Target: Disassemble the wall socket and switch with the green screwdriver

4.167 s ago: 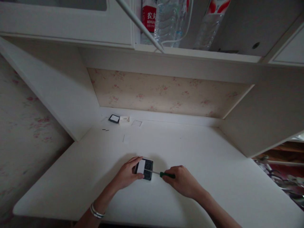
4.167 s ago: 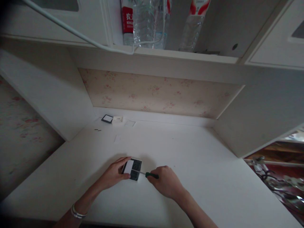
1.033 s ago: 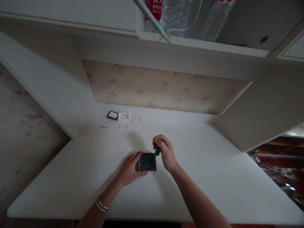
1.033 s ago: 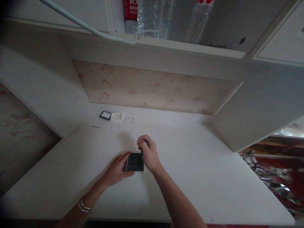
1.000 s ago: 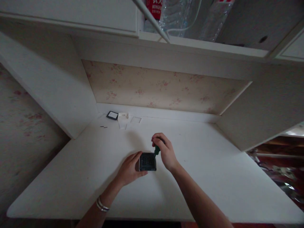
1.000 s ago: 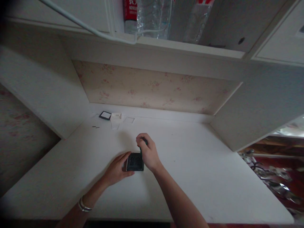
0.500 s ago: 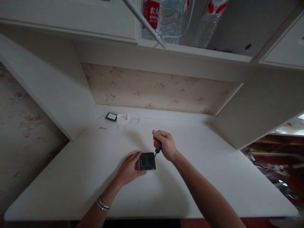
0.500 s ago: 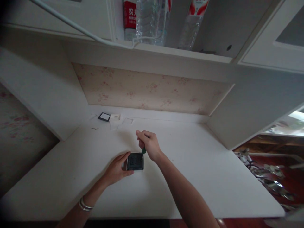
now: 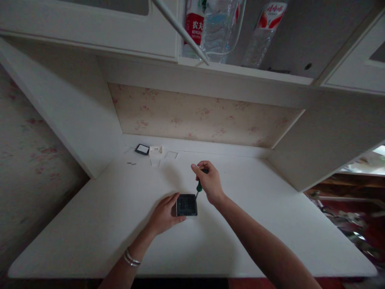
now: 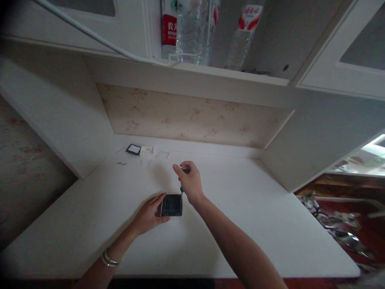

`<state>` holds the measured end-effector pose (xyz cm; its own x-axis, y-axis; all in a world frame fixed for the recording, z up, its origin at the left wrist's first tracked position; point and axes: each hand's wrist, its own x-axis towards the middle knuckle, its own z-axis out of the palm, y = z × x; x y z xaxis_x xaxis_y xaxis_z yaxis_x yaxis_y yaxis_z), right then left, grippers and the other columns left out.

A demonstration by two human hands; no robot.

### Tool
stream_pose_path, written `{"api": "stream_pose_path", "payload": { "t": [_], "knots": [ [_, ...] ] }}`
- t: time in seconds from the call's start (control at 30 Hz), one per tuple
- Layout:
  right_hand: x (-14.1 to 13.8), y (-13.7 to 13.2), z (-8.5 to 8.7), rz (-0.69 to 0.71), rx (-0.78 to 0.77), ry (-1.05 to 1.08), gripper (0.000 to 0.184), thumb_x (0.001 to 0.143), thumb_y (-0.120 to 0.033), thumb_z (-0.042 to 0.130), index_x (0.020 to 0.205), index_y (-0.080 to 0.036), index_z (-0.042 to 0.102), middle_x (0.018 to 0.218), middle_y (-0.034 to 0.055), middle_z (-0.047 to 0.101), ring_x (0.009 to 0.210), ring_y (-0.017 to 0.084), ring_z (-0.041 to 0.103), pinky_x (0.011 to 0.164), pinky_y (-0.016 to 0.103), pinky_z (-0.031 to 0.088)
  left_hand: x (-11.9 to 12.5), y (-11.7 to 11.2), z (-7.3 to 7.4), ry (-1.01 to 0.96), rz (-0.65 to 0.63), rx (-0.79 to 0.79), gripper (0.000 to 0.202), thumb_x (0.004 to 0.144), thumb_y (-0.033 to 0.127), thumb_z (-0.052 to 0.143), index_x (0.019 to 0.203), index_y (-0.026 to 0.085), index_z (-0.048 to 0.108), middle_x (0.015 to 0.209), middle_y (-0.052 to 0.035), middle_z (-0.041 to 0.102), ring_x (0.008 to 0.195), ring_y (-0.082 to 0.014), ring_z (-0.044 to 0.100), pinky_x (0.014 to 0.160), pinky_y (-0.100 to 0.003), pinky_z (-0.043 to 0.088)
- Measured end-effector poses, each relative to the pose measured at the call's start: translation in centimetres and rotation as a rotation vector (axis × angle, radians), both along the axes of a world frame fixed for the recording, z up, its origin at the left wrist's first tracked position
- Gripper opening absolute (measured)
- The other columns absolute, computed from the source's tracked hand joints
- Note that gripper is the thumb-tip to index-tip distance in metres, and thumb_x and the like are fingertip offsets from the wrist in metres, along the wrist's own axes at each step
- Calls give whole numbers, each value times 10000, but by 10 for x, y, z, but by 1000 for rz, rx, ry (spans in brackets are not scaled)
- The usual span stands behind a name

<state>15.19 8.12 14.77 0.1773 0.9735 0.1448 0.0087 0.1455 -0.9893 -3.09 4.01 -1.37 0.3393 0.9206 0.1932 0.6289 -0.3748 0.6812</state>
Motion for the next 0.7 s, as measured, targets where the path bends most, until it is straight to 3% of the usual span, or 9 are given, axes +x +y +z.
{"api": "stream_pose_path", "payload": {
  "t": [0.07, 0.13, 0.3, 0.37, 0.43, 0.5, 0.57, 0.63, 0.7],
  "knots": [
    [-3, -4, -4, -49, 14, 117, 359, 759, -531, 657, 692, -201, 533, 518, -57, 492, 461, 92, 442, 442, 228, 337, 0, 0, 0, -5, -4, -6, 861, 657, 415, 773, 1418, 277, 395, 1439, -74, 461, 1304, -308, 432, 1100, -461, 333],
    [-3, -5, -5, 20, -1, 207, 436, 809, -583, 562, 614, -197, 509, 448, -51, 450, 420, 93, 401, 420, 235, 309, -1, 1, 1, -4, -4, -18, 865, 648, 422, 779, 1414, 278, 403, 1435, -74, 467, 1301, -313, 436, 1098, -461, 335],
    [11, 3, 1, 501, -148, 222, 471, 825, -588, 528, 584, -184, 542, 349, -67, 386, 330, 80, 310, 375, 226, 236, 0, 2, 6, 1, -16, -26, 874, 651, 437, 776, 1419, 269, 396, 1437, -79, 465, 1308, -314, 430, 1102, -463, 329],
    [18, 10, 5, 723, -230, 166, 433, 809, -549, 571, 602, -168, 576, 332, -78, 369, 318, 75, 289, 375, 224, 247, 0, 2, 7, 9, -25, -28, 885, 653, 439, 775, 1427, 257, 385, 1441, -83, 460, 1311, -308, 427, 1104, -456, 328],
    [21, 18, 10, 824, -268, 97, 368, 787, -500, 616, 657, -155, 614, 349, -77, 397, 335, 80, 322, 394, 230, 294, -1, 2, 8, 20, -33, -31, 896, 656, 439, 774, 1434, 245, 374, 1444, -87, 455, 1312, -303, 424, 1108, -451, 322],
    [18, 24, 12, 690, -200, 37, 303, 776, -462, 637, 741, -161, 629, 417, -58, 482, 393, 99, 413, 434, 236, 349, -2, 2, 8, 31, -38, -37, 899, 663, 438, 770, 1441, 245, 362, 1451, -87, 446, 1317, -299, 419, 1114, -452, 312],
    [11, 26, 13, 407, -74, -19, 269, 774, -448, 642, 801, -181, 618, 508, -38, 554, 473, 116, 494, 469, 236, 382, -2, 2, 7, 35, -38, -41, 899, 667, 440, 765, 1444, 254, 355, 1455, -83, 441, 1319, -300, 417, 1114, -455, 311],
    [3, 23, 10, 177, 18, -71, 264, 772, -451, 645, 825, -195, 610, 561, -35, 574, 508, 119, 515, 480, 235, 389, -2, 2, 6, 38, -35, -39, 896, 669, 441, 763, 1444, 258, 354, 1455, -83, 441, 1319, -302, 416, 1110, -454, 314],
    [-4, 16, 7, 50, 55, -72, 275, 765, -464, 657, 831, -202, 605, 540, -53, 541, 478, 107, 479, 460, 231, 368, -2, 2, 5, 40, -35, -33, 890, 674, 440, 760, 1444, 258, 354, 1454, -84, 442, 1317, -303, 419, 1111, -454, 313]
  ]
}}
